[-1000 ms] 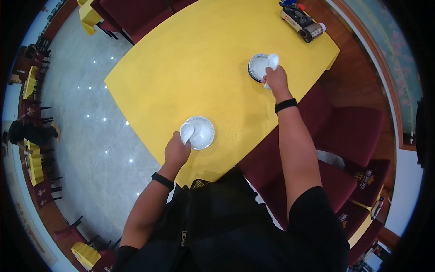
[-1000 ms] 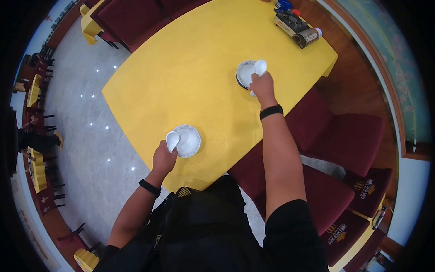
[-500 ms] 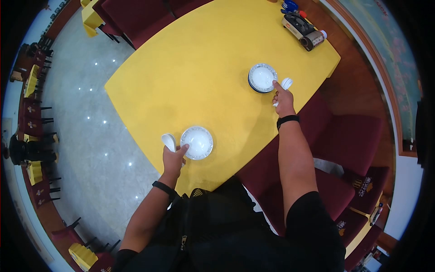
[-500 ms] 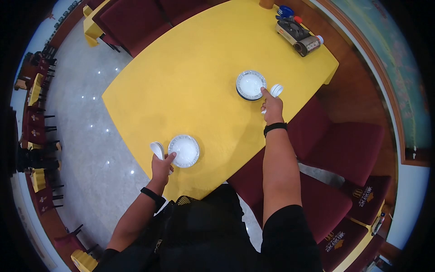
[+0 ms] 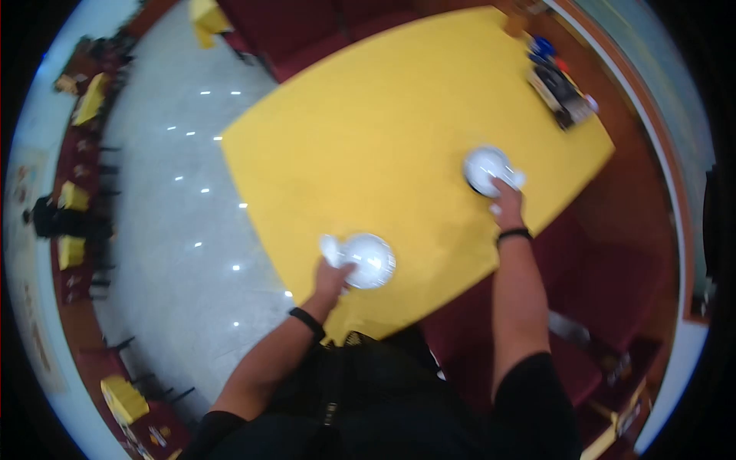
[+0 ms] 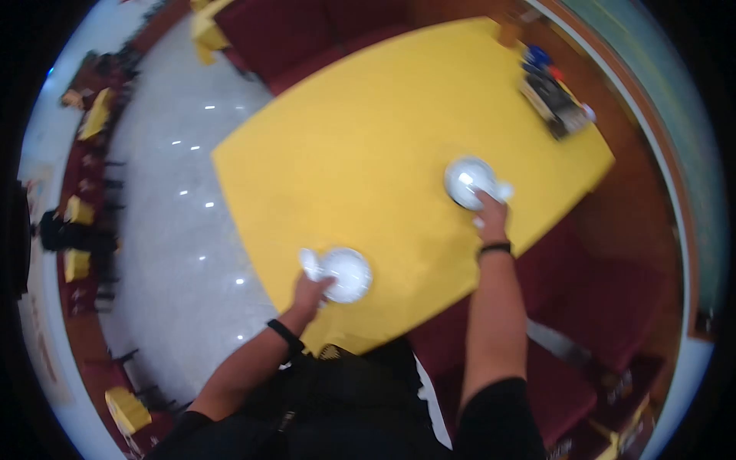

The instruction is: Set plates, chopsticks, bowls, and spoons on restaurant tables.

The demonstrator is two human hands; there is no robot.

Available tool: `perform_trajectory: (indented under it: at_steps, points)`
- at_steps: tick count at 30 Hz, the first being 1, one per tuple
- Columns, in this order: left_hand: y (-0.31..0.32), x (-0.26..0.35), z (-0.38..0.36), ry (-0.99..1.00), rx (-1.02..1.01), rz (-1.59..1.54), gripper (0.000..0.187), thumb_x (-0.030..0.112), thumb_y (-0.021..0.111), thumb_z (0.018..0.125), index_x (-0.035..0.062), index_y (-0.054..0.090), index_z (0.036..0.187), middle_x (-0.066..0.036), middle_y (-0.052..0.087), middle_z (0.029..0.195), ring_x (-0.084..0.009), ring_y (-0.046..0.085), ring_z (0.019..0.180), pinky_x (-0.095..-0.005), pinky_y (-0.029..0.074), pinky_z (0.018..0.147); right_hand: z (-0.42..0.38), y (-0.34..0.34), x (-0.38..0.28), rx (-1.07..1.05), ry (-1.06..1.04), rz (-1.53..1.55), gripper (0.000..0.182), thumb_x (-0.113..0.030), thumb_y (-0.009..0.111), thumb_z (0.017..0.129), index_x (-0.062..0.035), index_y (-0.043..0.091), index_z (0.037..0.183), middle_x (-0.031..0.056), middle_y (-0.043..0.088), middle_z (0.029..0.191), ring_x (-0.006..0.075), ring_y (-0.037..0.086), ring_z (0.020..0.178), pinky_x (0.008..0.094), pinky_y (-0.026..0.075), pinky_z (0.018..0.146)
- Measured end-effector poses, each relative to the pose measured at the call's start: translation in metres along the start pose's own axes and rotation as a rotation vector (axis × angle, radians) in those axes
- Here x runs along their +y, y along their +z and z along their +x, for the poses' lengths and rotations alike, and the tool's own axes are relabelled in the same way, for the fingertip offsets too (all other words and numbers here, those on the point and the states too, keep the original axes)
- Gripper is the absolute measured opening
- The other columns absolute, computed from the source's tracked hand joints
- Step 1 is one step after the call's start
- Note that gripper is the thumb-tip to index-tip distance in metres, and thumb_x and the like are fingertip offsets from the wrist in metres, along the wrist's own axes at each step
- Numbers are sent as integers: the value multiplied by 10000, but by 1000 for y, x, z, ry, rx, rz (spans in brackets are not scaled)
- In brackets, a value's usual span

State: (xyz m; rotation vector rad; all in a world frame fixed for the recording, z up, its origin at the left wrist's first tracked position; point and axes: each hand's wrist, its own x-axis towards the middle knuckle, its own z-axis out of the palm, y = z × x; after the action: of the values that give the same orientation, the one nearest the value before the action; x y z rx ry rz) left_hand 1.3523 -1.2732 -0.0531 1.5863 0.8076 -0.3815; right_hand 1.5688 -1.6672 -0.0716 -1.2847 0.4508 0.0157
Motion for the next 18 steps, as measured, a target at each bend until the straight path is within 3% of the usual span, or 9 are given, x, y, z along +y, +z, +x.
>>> perform_trajectory:
  at_steps: [2,3,4,6,9,18]
  points:
    - [2,-5,2,57,45,11,322,196,758,766,11,563,943,-72,594,672,-161,538,449,-313,439,398,13,2,9,-13,8,-7,466,-173,749,777,3,593,1180,83,654,1070,199,642,927,299,489,694]
    - [5,4,-6,46,83,1,269,174,756,758,15,596,904,-73,591,651,-163,547,457,-324,441,402,21,0,13,46,66,3,448,-138,744,774,10,596,1169,90,655,1058,202,648,884,293,485,610]
    - [7,11,-13,33,79,-6,242,152,752,751,3,609,878,-75,590,640,-161,538,447,-318,425,394,19,-1,7,89,124,-55,386,-134,746,768,-4,610,1105,73,660,944,180,630,722,278,429,478]
    - [6,16,-19,-8,6,-183,225,143,750,750,-17,616,834,-85,577,616,-155,524,439,-303,404,395,14,1,-4,159,197,-161,319,-132,746,766,-24,607,1032,50,635,812,150,551,559,274,358,399]
    - [9,9,-13,-37,6,-153,221,142,744,757,-21,618,837,-83,573,613,-159,525,442,-309,409,402,5,9,-9,142,179,-184,294,-129,741,767,-34,591,1002,34,605,744,135,487,488,278,349,397]
    - [10,2,-24,-11,-9,-81,225,144,715,766,-36,625,865,-91,584,634,-171,539,465,-315,415,423,-46,23,9,-26,101,-281,444,-63,700,766,5,526,1169,75,640,894,151,595,614,262,398,426]
